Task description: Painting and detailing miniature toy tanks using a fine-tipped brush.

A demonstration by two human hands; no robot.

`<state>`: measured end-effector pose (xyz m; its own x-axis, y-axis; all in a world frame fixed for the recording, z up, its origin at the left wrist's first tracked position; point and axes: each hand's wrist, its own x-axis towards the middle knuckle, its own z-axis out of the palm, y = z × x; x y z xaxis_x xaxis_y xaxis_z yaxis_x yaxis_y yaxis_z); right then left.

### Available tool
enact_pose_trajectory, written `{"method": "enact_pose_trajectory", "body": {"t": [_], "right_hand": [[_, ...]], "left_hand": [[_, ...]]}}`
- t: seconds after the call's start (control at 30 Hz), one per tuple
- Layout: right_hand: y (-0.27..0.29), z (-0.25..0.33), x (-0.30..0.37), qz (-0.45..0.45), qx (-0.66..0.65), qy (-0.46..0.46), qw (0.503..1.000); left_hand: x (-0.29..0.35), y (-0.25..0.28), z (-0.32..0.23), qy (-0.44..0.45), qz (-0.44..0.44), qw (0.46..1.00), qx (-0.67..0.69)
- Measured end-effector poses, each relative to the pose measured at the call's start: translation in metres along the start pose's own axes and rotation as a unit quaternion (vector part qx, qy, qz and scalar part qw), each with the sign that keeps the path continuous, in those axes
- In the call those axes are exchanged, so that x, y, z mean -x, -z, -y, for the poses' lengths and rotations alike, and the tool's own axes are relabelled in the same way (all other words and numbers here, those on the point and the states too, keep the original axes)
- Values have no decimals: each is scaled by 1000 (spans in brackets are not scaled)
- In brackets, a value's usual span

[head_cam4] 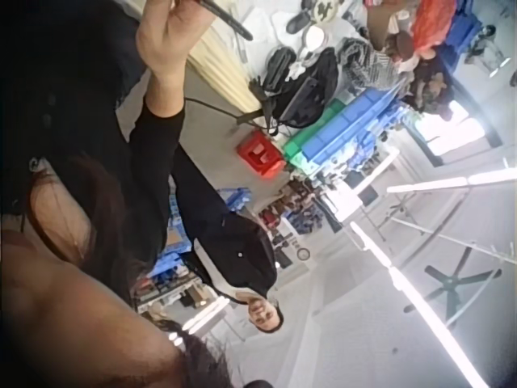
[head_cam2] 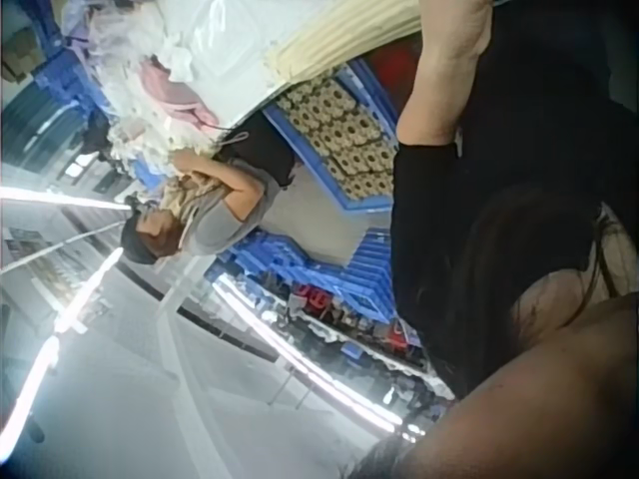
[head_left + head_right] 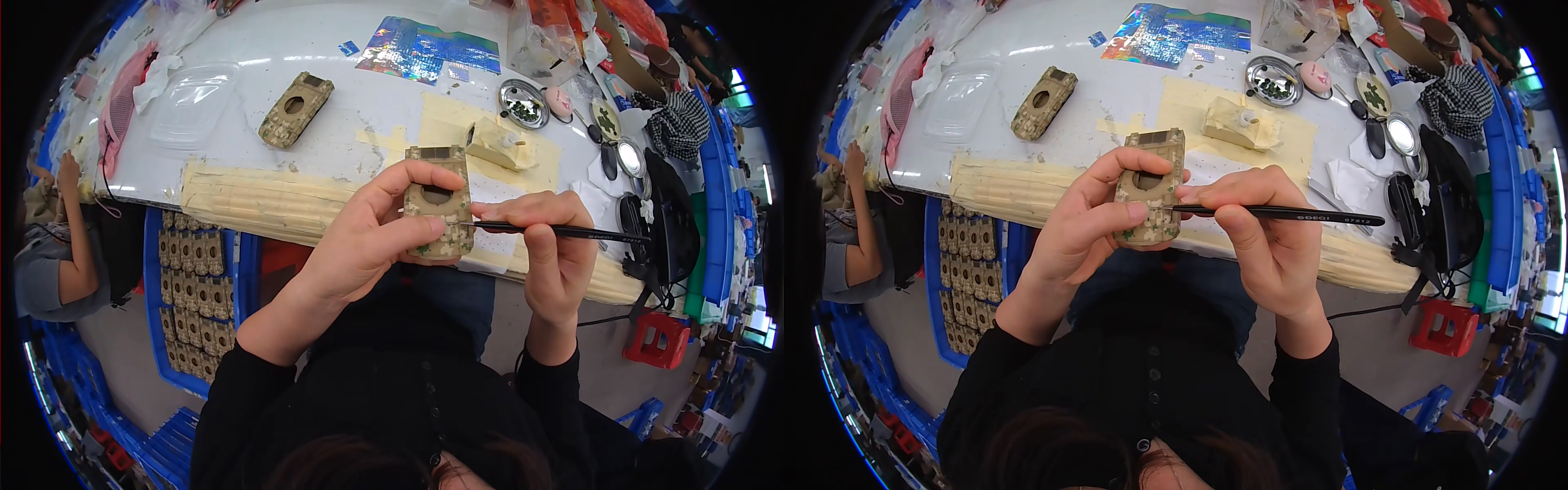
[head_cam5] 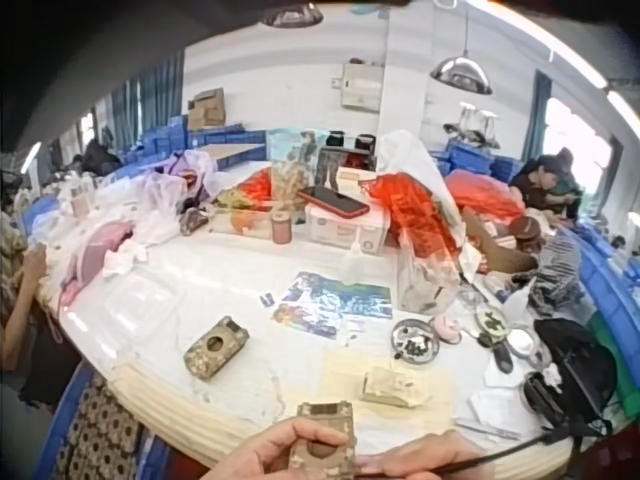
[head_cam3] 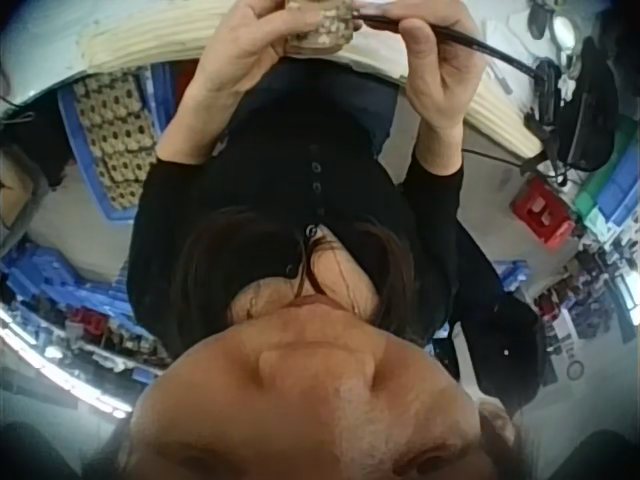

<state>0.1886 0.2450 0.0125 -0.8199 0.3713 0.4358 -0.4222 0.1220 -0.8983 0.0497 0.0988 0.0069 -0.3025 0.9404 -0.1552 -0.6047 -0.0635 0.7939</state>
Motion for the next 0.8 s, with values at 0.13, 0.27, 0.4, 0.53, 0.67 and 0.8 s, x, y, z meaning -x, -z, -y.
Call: {"method": "enact_pose_trajectory", "body": {"t": [0.13, 0.27, 0.4, 0.53, 0.67, 0.8], "right_hand": [[1, 1, 1, 3, 32, 4, 999], [1, 0, 2, 0, 61, 14, 998], [0, -1, 2, -6, 74, 25, 997], [1, -2, 1, -2, 86, 30, 996], [0, -2, 1, -3, 93, 33, 995], [-1, -3, 0, -3, 95, 36, 995]], "left_hand": [[-1, -3, -1, 1, -3, 1000, 8], [0, -4, -3, 5, -8, 1000, 6], [-1, -2, -1, 11, -5, 1000, 16], [-1, -2, -1, 13, -8, 1000, 18], [-1, -2, -1, 17, -10, 1000, 21], [-1, -2, -1, 16, -10, 1000, 24]]}}
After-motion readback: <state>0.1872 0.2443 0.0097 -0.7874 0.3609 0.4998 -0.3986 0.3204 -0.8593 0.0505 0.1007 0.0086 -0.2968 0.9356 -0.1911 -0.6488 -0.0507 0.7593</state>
